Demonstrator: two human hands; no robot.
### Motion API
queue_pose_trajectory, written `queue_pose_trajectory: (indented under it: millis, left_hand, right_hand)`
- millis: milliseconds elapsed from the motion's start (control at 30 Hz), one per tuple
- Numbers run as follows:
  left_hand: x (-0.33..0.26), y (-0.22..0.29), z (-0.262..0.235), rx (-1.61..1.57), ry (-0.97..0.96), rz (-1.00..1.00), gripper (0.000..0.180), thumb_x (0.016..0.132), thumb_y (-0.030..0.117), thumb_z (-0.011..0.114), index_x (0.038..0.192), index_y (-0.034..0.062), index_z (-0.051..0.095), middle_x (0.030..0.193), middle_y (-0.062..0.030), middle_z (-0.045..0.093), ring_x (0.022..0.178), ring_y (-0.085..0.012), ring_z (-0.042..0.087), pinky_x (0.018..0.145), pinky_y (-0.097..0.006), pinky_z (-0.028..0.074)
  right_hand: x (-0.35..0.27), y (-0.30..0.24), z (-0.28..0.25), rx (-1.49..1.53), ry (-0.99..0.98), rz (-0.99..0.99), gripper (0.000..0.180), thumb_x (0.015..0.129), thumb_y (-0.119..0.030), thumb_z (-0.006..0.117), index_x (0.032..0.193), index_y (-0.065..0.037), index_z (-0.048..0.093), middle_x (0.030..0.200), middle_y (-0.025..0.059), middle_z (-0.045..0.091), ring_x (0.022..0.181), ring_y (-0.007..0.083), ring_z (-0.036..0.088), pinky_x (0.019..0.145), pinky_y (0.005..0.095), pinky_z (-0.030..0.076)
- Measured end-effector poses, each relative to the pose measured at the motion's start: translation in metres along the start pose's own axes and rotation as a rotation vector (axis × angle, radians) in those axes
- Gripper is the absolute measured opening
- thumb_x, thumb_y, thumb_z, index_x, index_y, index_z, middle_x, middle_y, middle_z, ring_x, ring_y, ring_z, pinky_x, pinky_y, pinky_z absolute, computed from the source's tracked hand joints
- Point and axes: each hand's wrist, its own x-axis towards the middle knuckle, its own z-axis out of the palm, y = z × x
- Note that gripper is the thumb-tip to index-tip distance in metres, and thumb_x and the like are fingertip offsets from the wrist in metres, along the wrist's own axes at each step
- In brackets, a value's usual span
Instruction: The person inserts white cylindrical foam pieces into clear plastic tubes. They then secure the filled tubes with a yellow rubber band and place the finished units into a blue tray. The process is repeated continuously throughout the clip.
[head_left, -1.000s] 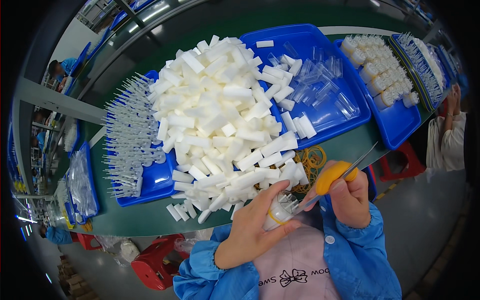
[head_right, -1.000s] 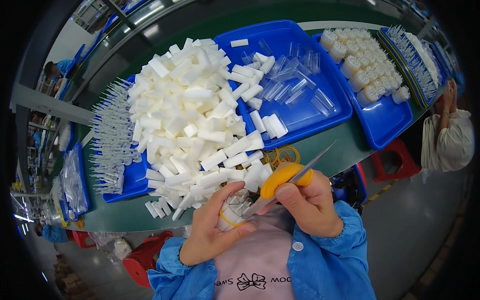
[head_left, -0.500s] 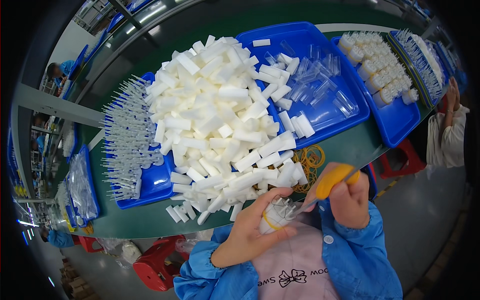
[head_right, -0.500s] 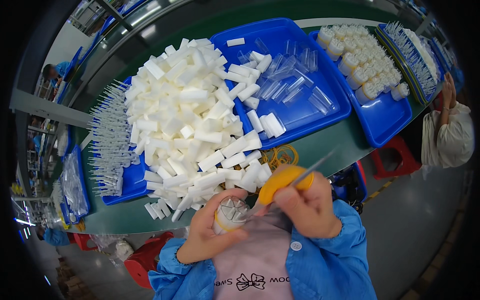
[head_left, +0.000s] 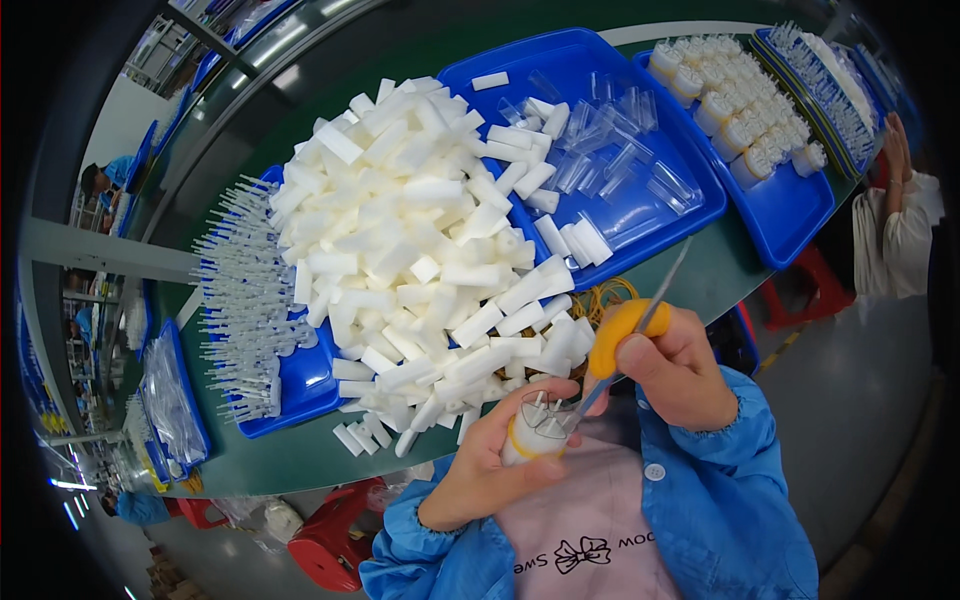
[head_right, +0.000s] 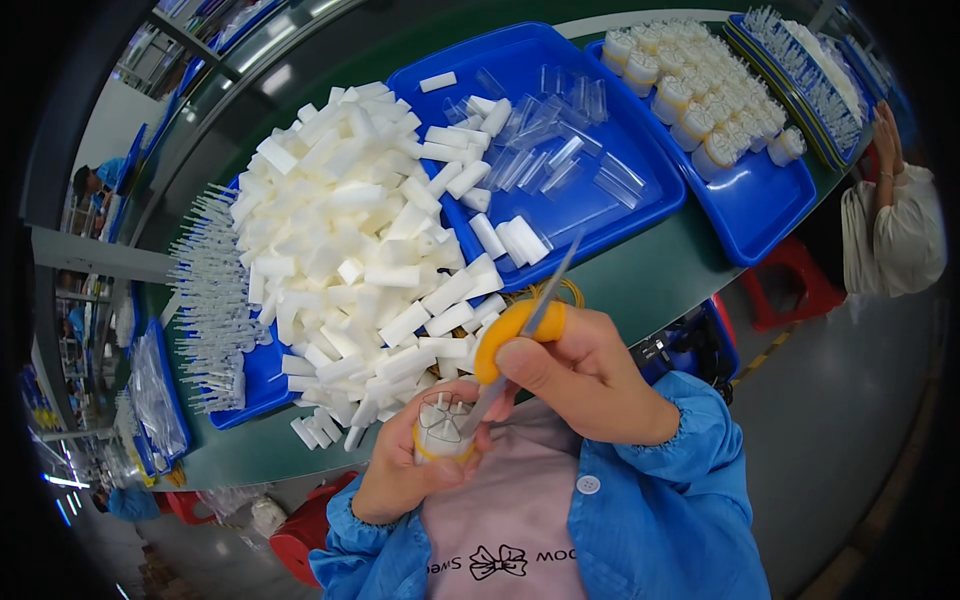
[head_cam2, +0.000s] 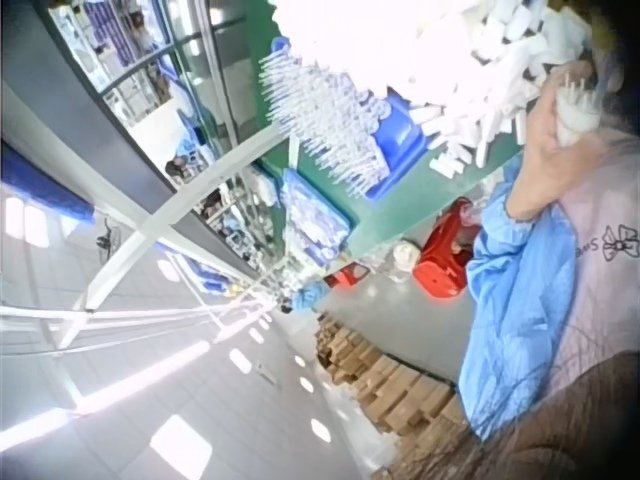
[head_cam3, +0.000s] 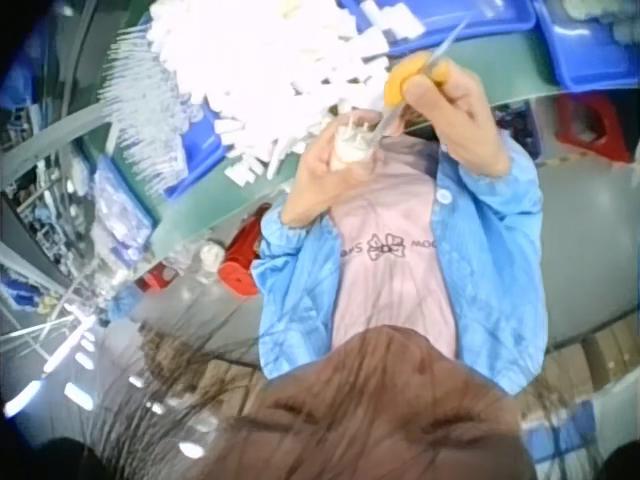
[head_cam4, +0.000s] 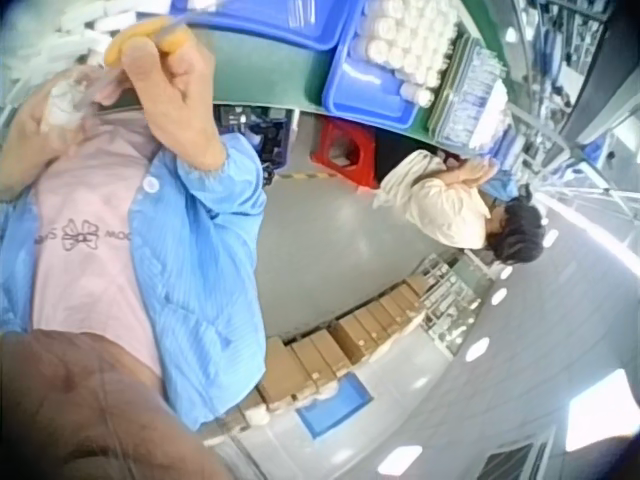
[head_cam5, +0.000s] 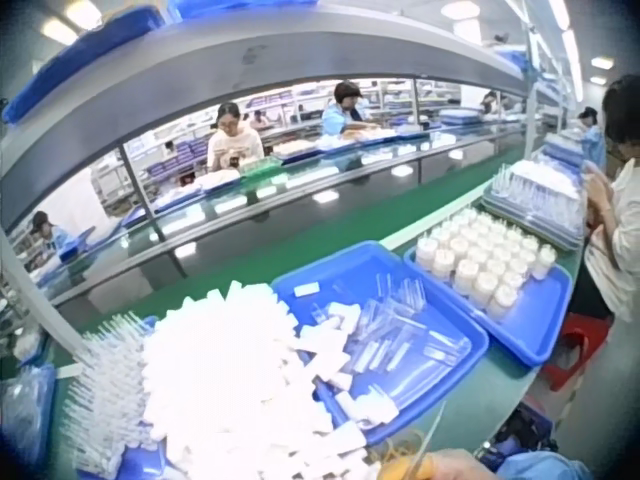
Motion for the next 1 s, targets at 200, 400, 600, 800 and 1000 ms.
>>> queue_pose_trajectory:
  millis: [200,400,600,800,1000]
  left_hand:
    - [0.002,-0.008,-0.002,-0.070,-0.042,0.015,0.067,0.081,0.029,0.068,0.133,-0.0008,0.037,0.111,-0.0086,0.054,0.083,-0.0128,0.055,0.073,-0.024,0.045]
    - [0.003,-0.009,-0.004,-0.396,-0.217,-0.080,0.076,0.082,0.049,0.062,0.132,-0.0032,0.037,0.093,-0.0080,0.054,0.066,-0.0126,0.051,0.055,-0.022,0.040]
    - [0.006,-0.024,-0.008,-0.447,-0.184,0.010,0.080,0.083,0.055,0.057,0.133,-0.0029,0.035,0.096,-0.0093,0.052,0.080,-0.0147,0.051,0.065,-0.026,0.043]
    - [0.007,-0.022,-0.012,-0.504,-0.209,0.026,0.076,0.086,0.048,0.057,0.136,-0.0024,0.032,0.109,-0.0114,0.050,0.088,-0.0180,0.051,0.074,-0.030,0.044]
    - [0.005,-0.013,-0.010,-0.611,-0.170,-0.006,0.069,0.091,0.033,0.053,0.141,-0.0025,0.022,0.126,-0.0162,0.047,0.106,-0.0249,0.053,0.091,-0.036,0.043]
  right_hand:
    - [0.004,-0.013,0.000,-0.417,-0.129,-0.123,0.024,0.097,-0.019,0.049,0.100,0.004,0.055,0.089,0.0109,0.061,0.073,0.0143,0.063,0.065,0.0259,0.052]
    - [0.001,-0.005,-0.008,-0.026,0.082,-0.127,0.023,0.096,-0.018,0.049,0.099,0.004,0.055,0.087,0.0110,0.062,0.074,0.0155,0.064,0.064,0.0266,0.053]
    - [-0.008,-0.020,-0.046,-0.664,0.365,-0.367,0.020,0.093,-0.014,0.053,0.095,0.005,0.060,0.086,0.0105,0.062,0.074,0.0150,0.062,0.067,0.0259,0.049]
    - [-0.019,-0.010,-0.100,-1.652,0.579,-0.390,0.013,0.076,-0.002,0.066,0.088,0.003,0.065,0.089,0.0110,0.060,0.073,0.0260,0.059,0.063,0.0319,0.046]
    - [-0.018,0.007,-0.118,-1.742,0.595,-0.308,0.023,0.072,-0.003,0.068,0.094,0.003,0.063,0.097,0.0135,0.059,0.082,0.0315,0.058,0.071,0.0360,0.047]
